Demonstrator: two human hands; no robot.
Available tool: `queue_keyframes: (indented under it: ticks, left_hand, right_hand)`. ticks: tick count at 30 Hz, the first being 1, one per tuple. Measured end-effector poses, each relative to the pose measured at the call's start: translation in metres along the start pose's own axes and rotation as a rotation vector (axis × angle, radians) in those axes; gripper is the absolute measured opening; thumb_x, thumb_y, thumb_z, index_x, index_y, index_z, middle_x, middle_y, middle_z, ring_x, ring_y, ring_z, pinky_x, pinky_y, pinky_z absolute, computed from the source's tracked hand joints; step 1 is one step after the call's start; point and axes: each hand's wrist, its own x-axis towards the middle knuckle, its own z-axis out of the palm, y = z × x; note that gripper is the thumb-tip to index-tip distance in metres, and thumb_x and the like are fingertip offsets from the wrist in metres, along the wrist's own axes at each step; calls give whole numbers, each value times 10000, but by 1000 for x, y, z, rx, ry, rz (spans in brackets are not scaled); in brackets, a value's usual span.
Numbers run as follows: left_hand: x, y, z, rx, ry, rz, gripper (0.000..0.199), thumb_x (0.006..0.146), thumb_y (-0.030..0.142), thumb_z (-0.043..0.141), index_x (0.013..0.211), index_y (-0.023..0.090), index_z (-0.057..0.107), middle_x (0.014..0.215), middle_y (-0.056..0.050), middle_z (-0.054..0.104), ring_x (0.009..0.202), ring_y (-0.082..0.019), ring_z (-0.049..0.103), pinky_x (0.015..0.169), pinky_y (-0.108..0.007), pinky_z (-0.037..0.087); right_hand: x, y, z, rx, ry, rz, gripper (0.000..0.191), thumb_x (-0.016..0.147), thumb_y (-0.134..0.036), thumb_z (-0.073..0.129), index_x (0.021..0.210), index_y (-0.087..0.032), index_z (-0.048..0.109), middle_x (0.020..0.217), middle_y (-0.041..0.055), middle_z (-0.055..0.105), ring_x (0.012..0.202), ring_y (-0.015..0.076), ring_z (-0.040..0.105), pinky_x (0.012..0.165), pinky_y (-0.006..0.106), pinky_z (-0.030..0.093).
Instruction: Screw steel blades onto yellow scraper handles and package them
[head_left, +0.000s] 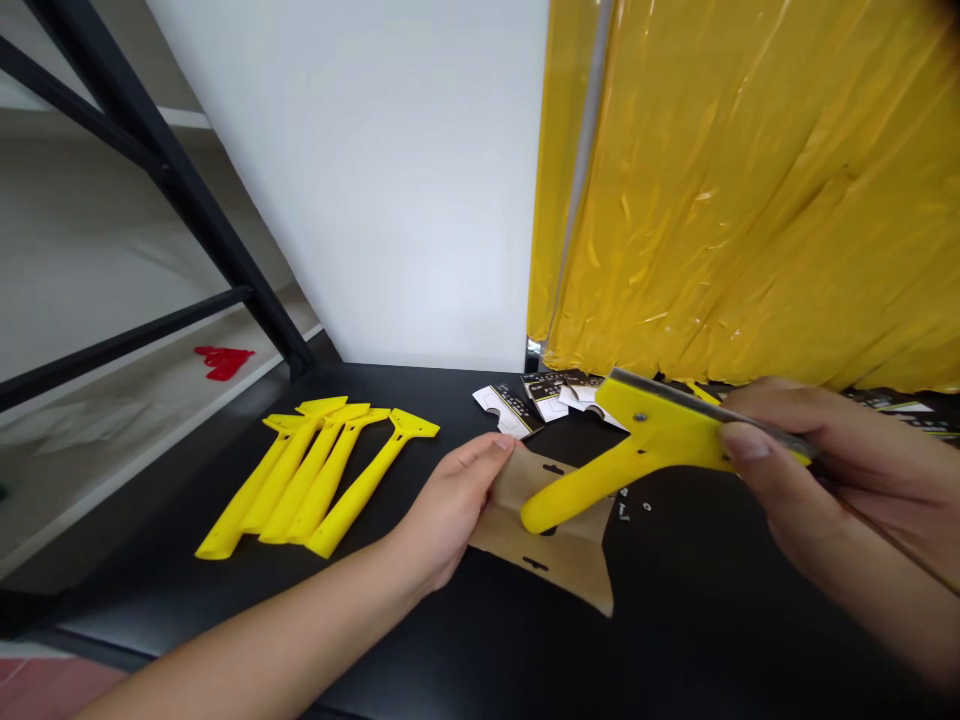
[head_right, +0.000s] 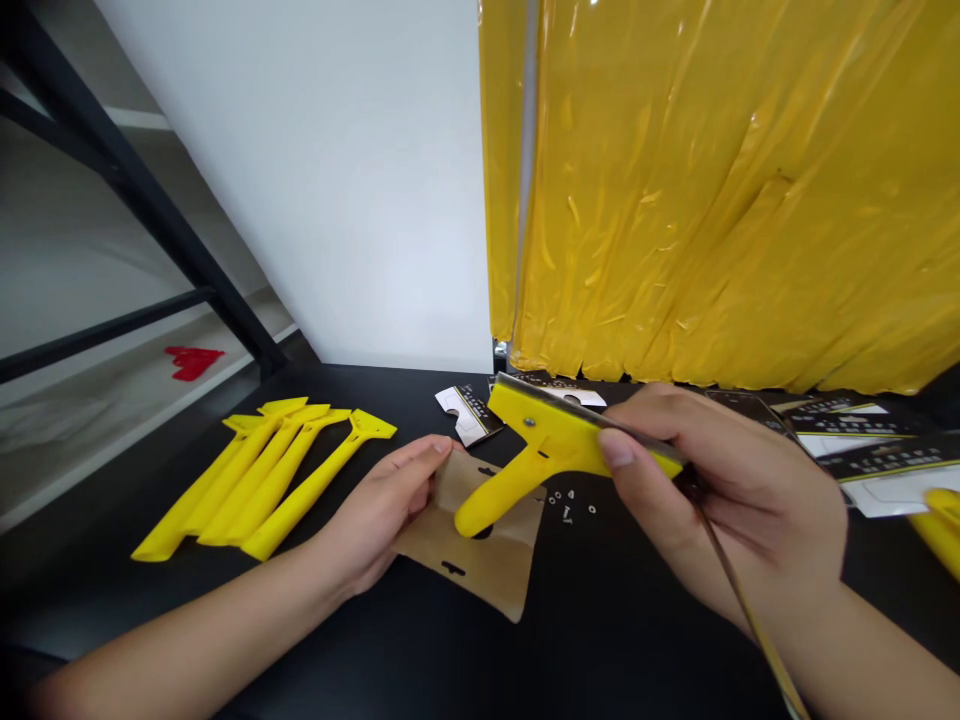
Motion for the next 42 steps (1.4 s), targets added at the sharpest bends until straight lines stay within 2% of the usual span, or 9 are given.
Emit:
queue_keyframes:
  ticks: [8,13,16,19,21,24,30,38,42]
  left_hand:
    - [0,1,1,113,10,77,369,952,551,751,1034,191,763,971,-58,780,860,-196,692,782,-274,537]
    - [-3,4,2,22,-29,78,337,989,510,719,1063,182,751,896,-50,747,754,-164,668,683,-242,541]
    - [-5,7,0,-48,-175,62,370,1031,507,633,1195,186,716,1057,-102,747,838,-214,703,718,-330,616]
    - [-5,8,-5,-14,-348,110,535,1018,594,613,1373,197,659,1288,-165,692,1031,-289,693,721,-376,637]
    - [-5,9,-8,118,-436,185,704,917,622,761,1481,236,594,1398,-166,648,1121,-304,655,687,-310,591]
    - [-4,7,-10,349,-461,249,968,722,412,995,1559,316,519,1420,-106,661,1105,-248,642,767,-273,513]
    - [-2,2,-3,258,-576,-79,330,858,363,883,1111,193,757,1097,-81,782,1032,-244,725,1003,-413,529]
    - [-3,1,0,117,-456,-83,317,859,312,888,1123,185,768,1060,-84,815,928,-206,773,925,-345,595]
    - [-1,2,0,9,-360,-45,270,917,313,842,1122,167,745,1002,-109,826,822,-193,791,809,-310,632]
  right_hand:
    - [6,13,-4,38,-139,-247,186,986,-152,634,1050,-307,713,822,11,686,680,174,664,579,316,477]
    - [4,10,5,35,-220,-231,175,1006,-166,631,1069,-316,695,832,-14,715,685,157,661,611,295,486]
    - [0,14,8,42,-186,-129,89,1011,-230,669,998,-311,702,868,-18,725,726,156,659,630,287,474]
    - [-3,29,12,108,-120,103,45,1006,-330,719,967,-321,740,881,-29,726,745,158,635,633,279,449]
    - [-3,43,17,190,-106,299,125,1000,-414,733,948,-305,764,821,-29,695,728,156,595,637,275,431]
    - [-2,59,25,386,-124,509,231,959,-497,770,944,-267,786,804,-14,657,724,153,537,638,272,410]
    - [-7,57,43,594,-169,690,286,903,-519,818,888,-238,764,719,-19,566,618,129,428,539,254,340]
    - [-9,54,50,648,-91,836,355,812,-555,891,958,-238,830,787,20,685,643,140,527,543,250,411]
    - [-12,48,53,663,-264,817,344,845,-591,848,922,-256,851,852,49,766,767,215,657,691,326,550]
